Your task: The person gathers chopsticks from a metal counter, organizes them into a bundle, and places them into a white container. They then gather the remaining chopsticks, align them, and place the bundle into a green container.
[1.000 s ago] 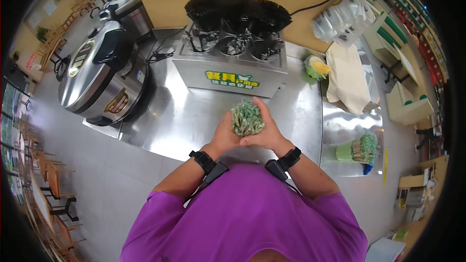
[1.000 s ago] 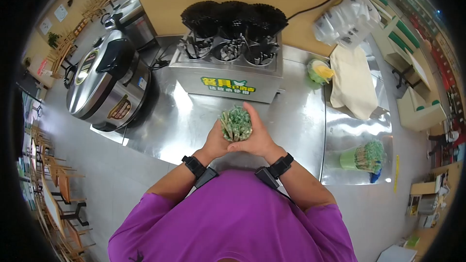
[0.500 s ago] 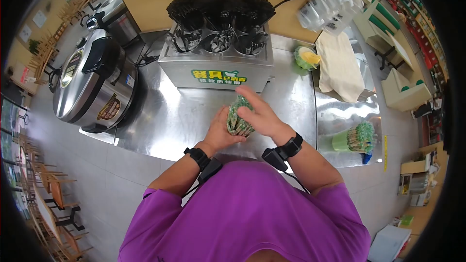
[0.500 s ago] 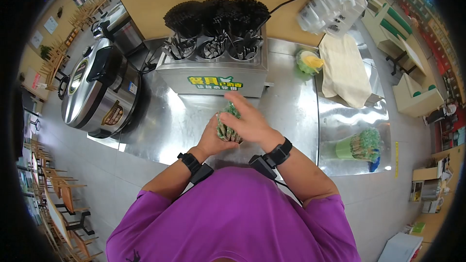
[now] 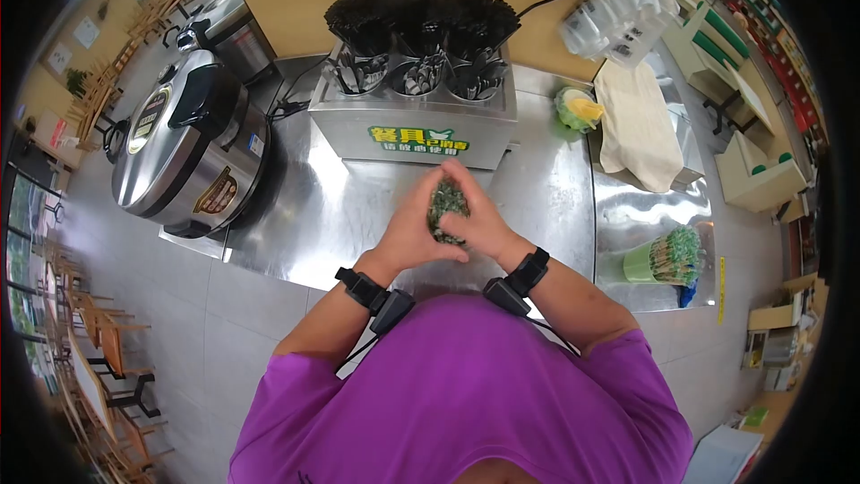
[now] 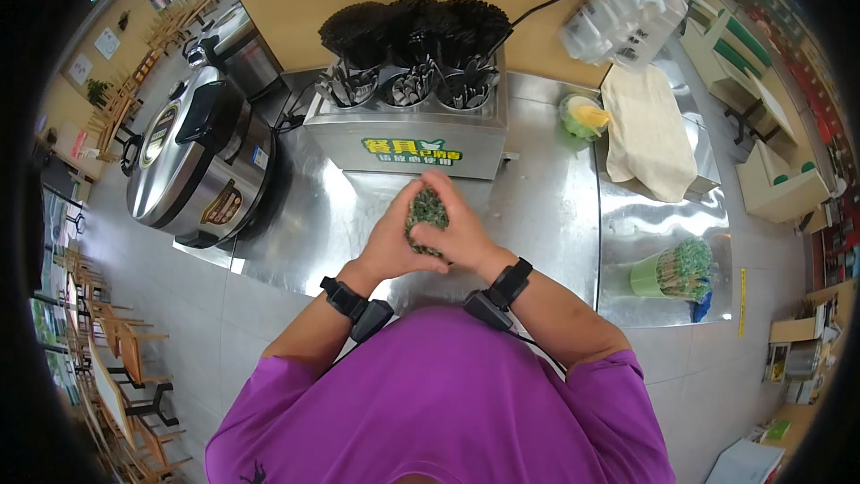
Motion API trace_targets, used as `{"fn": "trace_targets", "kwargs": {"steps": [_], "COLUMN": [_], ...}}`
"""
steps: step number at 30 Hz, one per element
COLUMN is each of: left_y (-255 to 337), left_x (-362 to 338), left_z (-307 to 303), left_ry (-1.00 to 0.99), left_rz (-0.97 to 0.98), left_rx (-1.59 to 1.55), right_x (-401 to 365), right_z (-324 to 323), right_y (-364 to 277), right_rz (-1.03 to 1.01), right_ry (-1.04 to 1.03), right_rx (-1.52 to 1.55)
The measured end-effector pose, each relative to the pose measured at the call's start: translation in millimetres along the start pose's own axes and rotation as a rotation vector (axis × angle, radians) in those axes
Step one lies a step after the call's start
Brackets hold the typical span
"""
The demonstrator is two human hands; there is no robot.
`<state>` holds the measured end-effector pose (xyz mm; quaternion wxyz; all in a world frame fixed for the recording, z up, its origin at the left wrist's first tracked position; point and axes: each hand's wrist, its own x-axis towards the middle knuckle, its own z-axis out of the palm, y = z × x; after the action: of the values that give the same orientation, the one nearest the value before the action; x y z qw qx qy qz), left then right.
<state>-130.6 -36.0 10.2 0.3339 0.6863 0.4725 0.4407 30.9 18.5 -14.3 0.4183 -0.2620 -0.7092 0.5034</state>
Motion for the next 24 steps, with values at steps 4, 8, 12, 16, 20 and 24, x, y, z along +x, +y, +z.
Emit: {"fn": "trace_targets", "kwargs": {"steps": [4, 8, 12, 16, 20, 24], "left_y": [-22, -20, -26, -27, -53, -46], "left_x": [-3, -2, 2, -5, -6, -9], "left_z": [22, 29, 31, 25, 37, 33], "left_ry": [0.101, 0.123, 0.098, 0.162, 0.316, 0.168], "left_rz": [0.138, 0.138, 0.116, 0.065, 0.055, -0.096], "left_rx": [0.195, 0.359, 0.242, 0.162, -0.094, 0.017], "right_x": [6, 8, 3, 5, 6, 4], "right_z": [-9, -19, -5, -1, -7, -15], "right_y": [9, 3, -10, 3, 1, 7], "right_rz": [0.365, 0.101, -0.086, -0.058, 0.130, 0.038], "right_ry": [0.101, 0.041, -0.019, 0.011, -0.031, -0.058], "right_rx": [0.589, -0.238, -0.616, -0.388, -0.165, -0.261]}}
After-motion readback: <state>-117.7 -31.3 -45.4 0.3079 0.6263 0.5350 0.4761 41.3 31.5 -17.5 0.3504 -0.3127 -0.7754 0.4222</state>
